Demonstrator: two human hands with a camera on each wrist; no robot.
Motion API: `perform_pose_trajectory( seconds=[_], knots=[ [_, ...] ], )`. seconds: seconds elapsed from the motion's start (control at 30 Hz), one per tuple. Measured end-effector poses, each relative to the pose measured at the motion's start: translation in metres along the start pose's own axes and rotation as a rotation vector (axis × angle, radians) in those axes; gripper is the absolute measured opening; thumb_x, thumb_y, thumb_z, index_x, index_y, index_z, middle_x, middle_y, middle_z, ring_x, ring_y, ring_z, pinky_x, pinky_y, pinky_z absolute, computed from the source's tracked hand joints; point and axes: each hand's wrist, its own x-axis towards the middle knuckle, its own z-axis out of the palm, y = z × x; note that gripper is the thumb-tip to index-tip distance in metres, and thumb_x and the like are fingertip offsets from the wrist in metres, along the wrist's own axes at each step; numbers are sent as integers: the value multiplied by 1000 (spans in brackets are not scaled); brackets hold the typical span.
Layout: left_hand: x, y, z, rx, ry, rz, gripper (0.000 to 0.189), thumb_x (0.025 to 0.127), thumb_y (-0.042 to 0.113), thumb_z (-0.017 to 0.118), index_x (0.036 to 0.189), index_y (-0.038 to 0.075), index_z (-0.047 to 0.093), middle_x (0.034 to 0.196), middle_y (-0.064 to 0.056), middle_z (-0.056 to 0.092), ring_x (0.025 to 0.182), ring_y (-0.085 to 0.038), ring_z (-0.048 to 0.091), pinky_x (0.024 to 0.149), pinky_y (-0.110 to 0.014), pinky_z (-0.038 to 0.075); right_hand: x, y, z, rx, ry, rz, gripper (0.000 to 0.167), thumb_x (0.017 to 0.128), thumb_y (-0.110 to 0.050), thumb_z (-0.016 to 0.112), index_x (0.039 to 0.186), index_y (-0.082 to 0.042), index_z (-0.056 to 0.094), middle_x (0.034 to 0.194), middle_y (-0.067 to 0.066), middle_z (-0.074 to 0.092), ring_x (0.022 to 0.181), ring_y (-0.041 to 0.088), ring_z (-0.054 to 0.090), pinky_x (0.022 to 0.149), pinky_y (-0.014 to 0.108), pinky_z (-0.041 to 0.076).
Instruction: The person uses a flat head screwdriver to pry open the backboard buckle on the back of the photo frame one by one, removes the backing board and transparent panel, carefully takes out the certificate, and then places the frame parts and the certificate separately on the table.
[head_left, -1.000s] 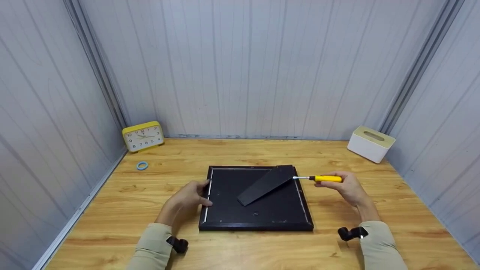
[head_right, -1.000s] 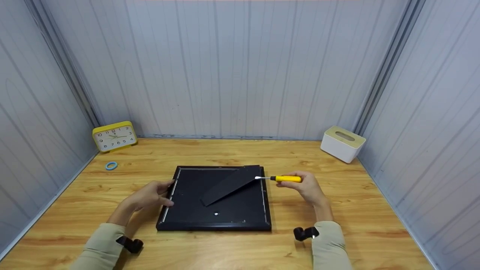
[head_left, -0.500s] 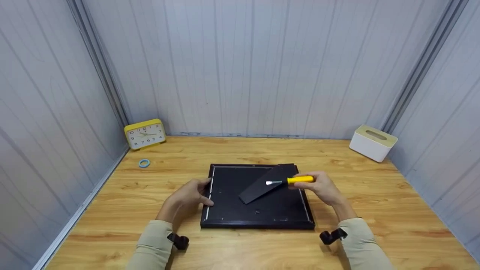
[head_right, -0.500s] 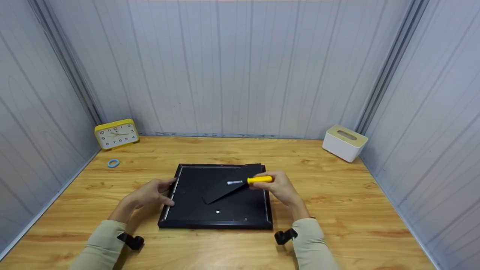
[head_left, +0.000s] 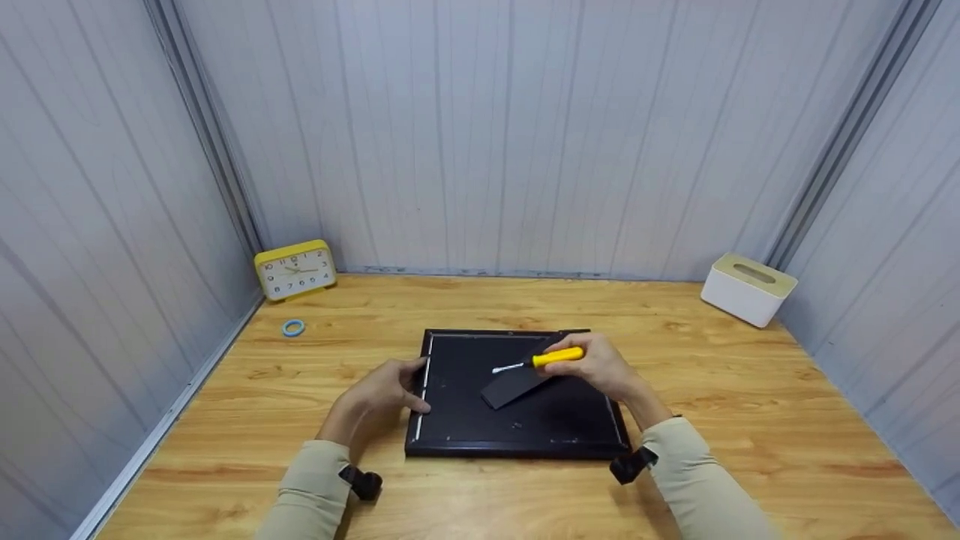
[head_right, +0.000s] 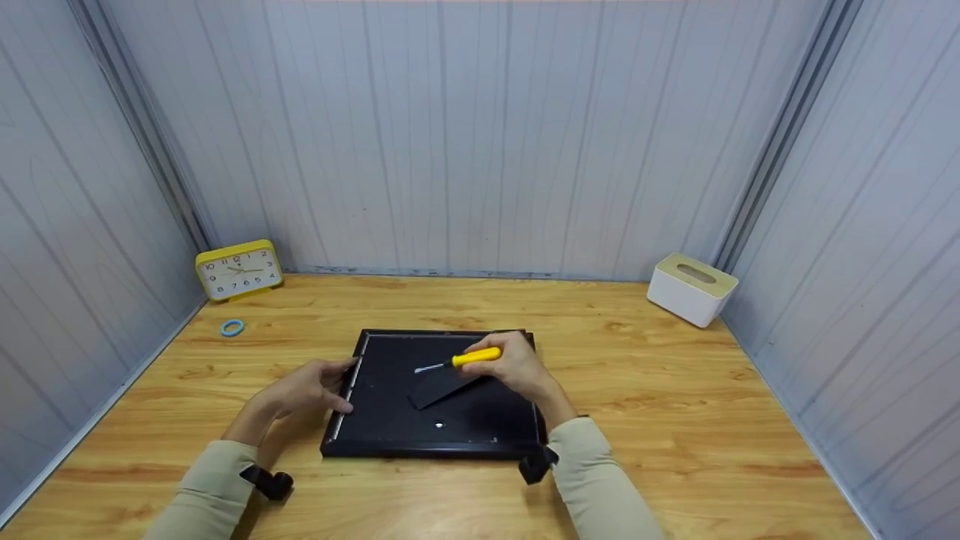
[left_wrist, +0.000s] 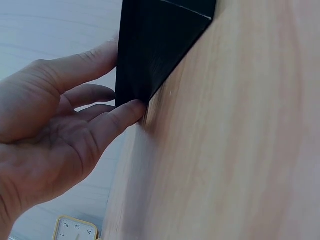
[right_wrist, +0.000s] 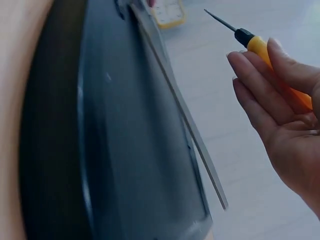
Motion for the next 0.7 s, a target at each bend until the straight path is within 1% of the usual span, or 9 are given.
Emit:
perform_pose_trajectory(
  seconds=[0.1, 0.13, 0.27, 0.33, 0.4, 0.5, 0.63, 0.7],
  knots=[
    [0, 0, 0, 7, 1, -5, 100, 72, 1, 86, 152, -8, 28, 157, -24, 30, 145, -35, 29, 118, -45, 23, 7, 1, 14, -9, -61, 3, 29, 84, -2, 79, 108, 12, 69, 105, 23, 67, 89, 31, 73, 80, 44, 59],
    [0, 0, 1, 4, 0, -4, 99, 72, 0, 86, 152, -9, 28, 157, -24, 30, 145, -36, 29, 118, -45, 23, 10, 2, 18, -24, -74, 3, 28, 84, -2, 79, 107, 11, 70, 104, 22, 67, 89, 31, 72, 80, 45, 59],
    [1, -1, 0, 12, -6, 9, 97, 74, -1, 85, 152, -10, 28, 156, -26, 31, 144, -37, 30, 117, -46, 24, 19, 3, 35, -54, -112, 25, 26, 85, -4, 79, 107, 8, 72, 103, 20, 70, 89, 28, 72, 80, 42, 59],
    [1, -1, 0, -9, -14, 11, 97, 74, -2, 84, 152, -11, 27, 156, -26, 30, 144, -37, 30, 117, -46, 25, 22, 3, 42, -88, -109, 36, 26, 85, -5, 79, 108, 6, 73, 102, 18, 71, 89, 26, 70, 79, 41, 60],
    [1, -2, 0, -25, -20, 15, 97, 75, -3, 84, 152, -11, 26, 156, -27, 30, 144, -37, 30, 116, -45, 26, 26, 4, 50, -103, -102, 51, 26, 85, -7, 80, 108, 4, 74, 102, 15, 72, 89, 24, 70, 80, 41, 59],
    [0, -1, 0, -34, -22, 13, 97, 74, -3, 84, 152, -11, 26, 157, -26, 28, 144, -36, 30, 116, -45, 27, 30, 3, 61, -123, -88, 60, 26, 85, -9, 81, 108, 2, 76, 99, 13, 73, 86, 22, 69, 77, 38, 60],
    [0, -1, -1, -9, -16, 8, 98, 74, 0, 85, 152, -9, 27, 157, -25, 29, 144, -35, 31, 116, -44, 27, 37, 3, 75, -147, -53, 53, 24, 83, -10, 82, 105, 0, 77, 92, 11, 74, 79, 21, 69, 69, 31, 59],
    [1, -1, -1, -3, -15, 10, 98, 74, 1, 86, 152, -9, 27, 157, -25, 29, 143, -36, 32, 116, -44, 28, 41, 4, 80, -133, -31, 59, 23, 83, -8, 82, 103, 1, 77, 90, 11, 73, 78, 23, 70, 68, 30, 59]
  ],
)
